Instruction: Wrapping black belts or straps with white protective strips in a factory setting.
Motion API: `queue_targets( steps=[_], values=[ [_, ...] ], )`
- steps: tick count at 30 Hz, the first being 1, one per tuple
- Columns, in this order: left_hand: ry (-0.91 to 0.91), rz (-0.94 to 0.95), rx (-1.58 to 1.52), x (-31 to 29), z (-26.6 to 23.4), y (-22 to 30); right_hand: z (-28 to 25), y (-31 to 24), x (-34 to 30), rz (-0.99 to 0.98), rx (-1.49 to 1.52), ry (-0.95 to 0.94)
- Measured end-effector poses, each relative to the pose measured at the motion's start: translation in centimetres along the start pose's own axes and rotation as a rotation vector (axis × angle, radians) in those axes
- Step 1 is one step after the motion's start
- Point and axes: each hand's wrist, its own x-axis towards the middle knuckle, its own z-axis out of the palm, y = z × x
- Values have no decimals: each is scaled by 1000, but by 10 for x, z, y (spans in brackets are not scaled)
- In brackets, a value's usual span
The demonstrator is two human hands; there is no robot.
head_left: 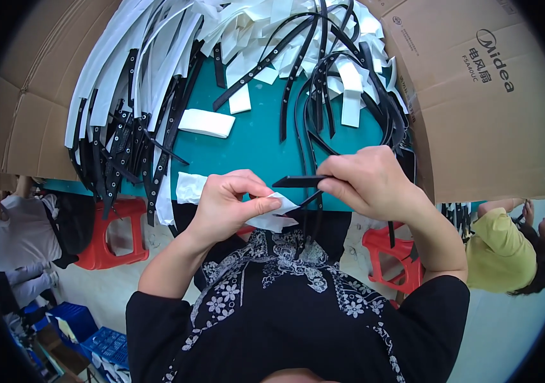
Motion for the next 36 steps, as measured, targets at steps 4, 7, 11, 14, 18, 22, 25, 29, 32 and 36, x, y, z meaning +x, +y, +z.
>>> queue_targets(
  steps=[4,7,11,14,18,22,25,29,32,36],
  values=[
    [29,-48,-25,0,2,-2,3,-5,-8,-92,-159,85],
    [40,-65,-33,0,2,-4,6,-5,-9,-106,-173,93],
    [22,-26,-29,1,1,-6,7,-3,-7,-104,-194,42],
    [-25,21,154,2,-1,-6,-5,-5,2,-82,-249,-161],
    [-31,151,326,3,6,-6,-15,-7,23,-149,-231,-380],
    [8,24,230,5,19,-8,8,-9,36,-77,-160,-516],
    [128,84,229,4,17,-31,13,6,33,-44,-41,-454],
    [288,398,442,1,-4,-28,-17,34,36,-1,-137,-433],
    [316,685,682,16,-27,30,-43,12,48,-135,-228,-106],
    [314,733,661,17,-22,73,-87,-13,55,-268,-358,4]
  ],
)
